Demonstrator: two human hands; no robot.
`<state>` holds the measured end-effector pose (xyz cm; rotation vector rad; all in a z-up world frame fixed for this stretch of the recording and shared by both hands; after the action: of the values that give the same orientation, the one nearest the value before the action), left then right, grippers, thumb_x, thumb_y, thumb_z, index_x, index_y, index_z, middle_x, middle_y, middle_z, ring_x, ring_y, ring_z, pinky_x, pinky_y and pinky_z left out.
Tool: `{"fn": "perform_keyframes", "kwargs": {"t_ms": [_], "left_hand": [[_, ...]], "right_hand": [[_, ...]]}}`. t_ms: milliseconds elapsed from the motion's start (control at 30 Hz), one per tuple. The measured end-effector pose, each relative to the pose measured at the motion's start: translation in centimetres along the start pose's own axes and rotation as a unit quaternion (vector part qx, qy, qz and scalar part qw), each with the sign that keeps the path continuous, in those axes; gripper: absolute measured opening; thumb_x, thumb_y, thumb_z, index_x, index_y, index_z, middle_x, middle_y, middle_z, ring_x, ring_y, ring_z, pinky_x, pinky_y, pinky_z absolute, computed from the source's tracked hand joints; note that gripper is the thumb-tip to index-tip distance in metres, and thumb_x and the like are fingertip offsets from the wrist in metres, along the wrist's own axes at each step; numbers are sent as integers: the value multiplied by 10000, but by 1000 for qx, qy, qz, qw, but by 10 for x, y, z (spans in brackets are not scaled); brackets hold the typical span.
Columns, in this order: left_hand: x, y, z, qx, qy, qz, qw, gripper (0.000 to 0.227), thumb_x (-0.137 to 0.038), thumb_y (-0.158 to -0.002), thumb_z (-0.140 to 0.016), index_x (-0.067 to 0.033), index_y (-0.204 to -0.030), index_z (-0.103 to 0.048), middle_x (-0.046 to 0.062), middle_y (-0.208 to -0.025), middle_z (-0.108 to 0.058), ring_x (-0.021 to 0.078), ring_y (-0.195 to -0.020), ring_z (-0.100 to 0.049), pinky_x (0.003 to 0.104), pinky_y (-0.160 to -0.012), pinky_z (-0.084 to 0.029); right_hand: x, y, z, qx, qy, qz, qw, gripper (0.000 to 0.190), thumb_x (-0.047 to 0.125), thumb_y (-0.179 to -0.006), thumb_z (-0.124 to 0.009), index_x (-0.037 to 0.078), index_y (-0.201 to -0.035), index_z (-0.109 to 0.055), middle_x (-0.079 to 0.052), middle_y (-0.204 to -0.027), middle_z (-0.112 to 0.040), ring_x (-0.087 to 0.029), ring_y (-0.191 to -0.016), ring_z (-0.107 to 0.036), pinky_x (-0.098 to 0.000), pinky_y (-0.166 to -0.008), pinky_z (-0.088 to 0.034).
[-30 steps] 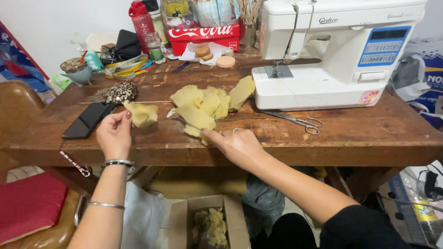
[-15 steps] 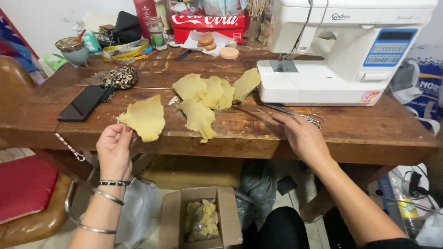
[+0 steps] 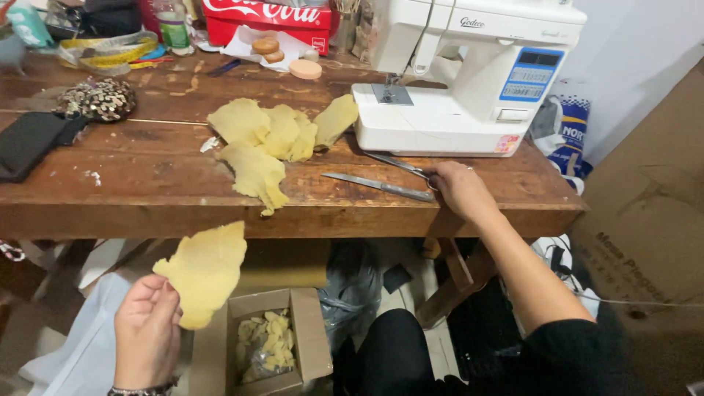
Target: Cutting yellow foam material into smaller pieces using a knife over a cardboard box.
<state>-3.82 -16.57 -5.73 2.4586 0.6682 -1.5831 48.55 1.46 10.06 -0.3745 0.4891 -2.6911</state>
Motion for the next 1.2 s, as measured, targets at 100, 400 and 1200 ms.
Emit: {"fn": "perform_keyframes", "kwargs": {"t_ms": [100,400,1200], "left_hand": [[16,21,7,-25,-26,70,997,69,-95,-1015,-567,-101,-1068,-524,-27,-679,-458,31,-528,-351,181,-493,-257],[95,48,88,-64,-49,51,995,86,-97,-1049,-589,-51,-1120,-605,15,-797,-577,68,-651,-442,195,-588,-326],[140,125,31,94,-34,91,991,94,-109,-971,-730,-43,-1026,-693,3,-803,-668,72,-754,-635,237,-763,-547]], "right_hand": [[-9,-6,12,74,41,-79,993,338,212,-939,-581,220,-1261,-685,-124,-1224,-659,-362,-1110,-636,-464,-972,-477],[-13,40,79,296,221,-185,911,575,280,-786,-667,305,-1338,-512,-82,-1340,-652,-374,-1213,-622,-493,-981,-491],[222,222,-267,139,-652,-126,735,448,254,-938,-744,10,-1197,-471,-88,-1016,-600,-188,-930,-666,-321,-789,-611]]}}
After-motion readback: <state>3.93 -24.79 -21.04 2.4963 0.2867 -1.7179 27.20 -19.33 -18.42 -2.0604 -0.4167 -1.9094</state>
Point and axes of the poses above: each hand's wrist, its own y-axis away from the middle knuckle, its own z-axis out of the back of the hand, x = y × z, the point moved 2 cm from there along -y, towards the middle knuckle
